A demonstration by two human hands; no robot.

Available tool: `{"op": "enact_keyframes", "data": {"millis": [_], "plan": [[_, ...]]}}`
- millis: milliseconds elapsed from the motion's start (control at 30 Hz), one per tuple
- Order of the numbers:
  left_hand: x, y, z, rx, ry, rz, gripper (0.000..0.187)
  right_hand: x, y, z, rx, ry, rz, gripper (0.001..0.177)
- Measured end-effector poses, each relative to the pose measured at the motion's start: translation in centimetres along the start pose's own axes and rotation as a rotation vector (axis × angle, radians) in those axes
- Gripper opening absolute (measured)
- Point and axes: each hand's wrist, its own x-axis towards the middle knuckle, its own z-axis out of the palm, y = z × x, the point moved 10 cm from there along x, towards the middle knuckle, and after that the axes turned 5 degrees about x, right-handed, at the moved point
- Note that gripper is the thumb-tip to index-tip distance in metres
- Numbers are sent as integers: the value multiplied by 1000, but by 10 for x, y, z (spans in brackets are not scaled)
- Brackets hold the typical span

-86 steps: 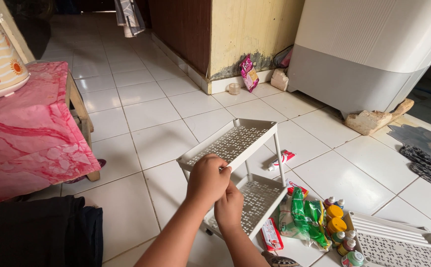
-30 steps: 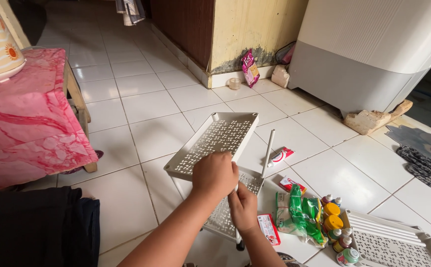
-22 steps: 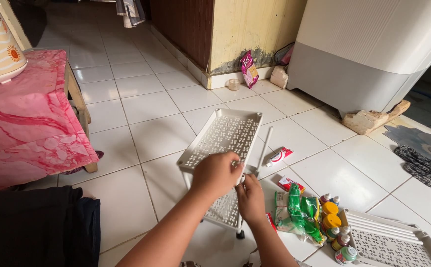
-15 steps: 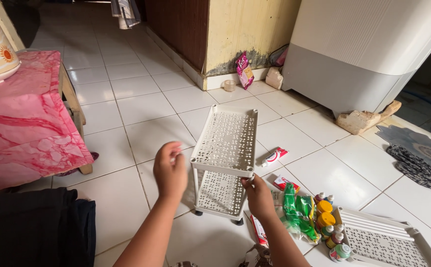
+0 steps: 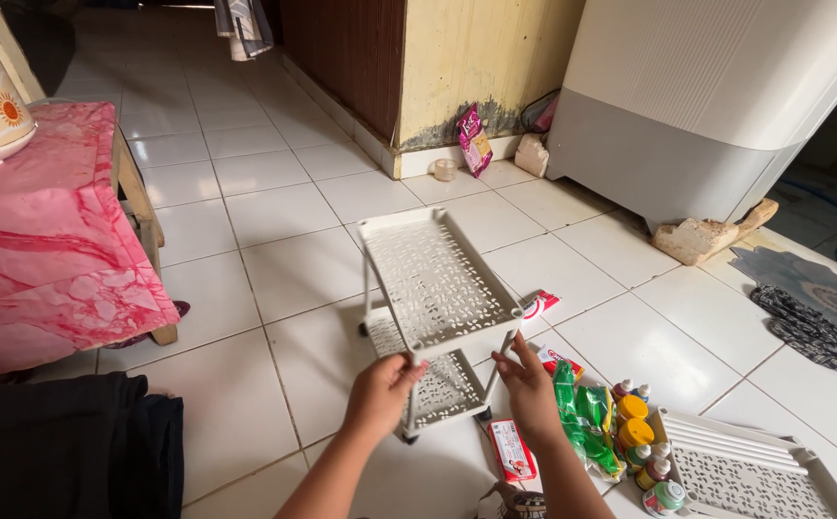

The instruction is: The person kneels on the tiled floor and takes apart a small white plastic rolling cart. They lift off the top tray, pull the plastic leg tubes out of the corner sockets one by one, and gather the removed tubes in one hand while the remaining shelf frame lies on the floor.

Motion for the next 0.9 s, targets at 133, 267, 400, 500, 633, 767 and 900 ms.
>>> {"op": "enact_keyframes", "data": {"millis": [133,267,400,500,633,767,900], "plan": [[-30,40,3,70,60,86,19,3,-2,5,-74,-26,109,64],[-53,79,24,196,-207,237,25,3,-5,11,78,15,112,57],[-66,115,9,517,-251,283,35,-13,1,3,174,138,35,59],[-70,130,-10,574,-274,196,42,-39,20,9,232,169,51,71],[-75,169,-49,386,34,405,41,-63,33,37,202,21,168,81],[-83,192,-75,368,254,815,25,-75,11,62,249,-187,154,74],[-56,168,-72,443,243,678,16,-82,-9,72,133,-369,2,47]]}}
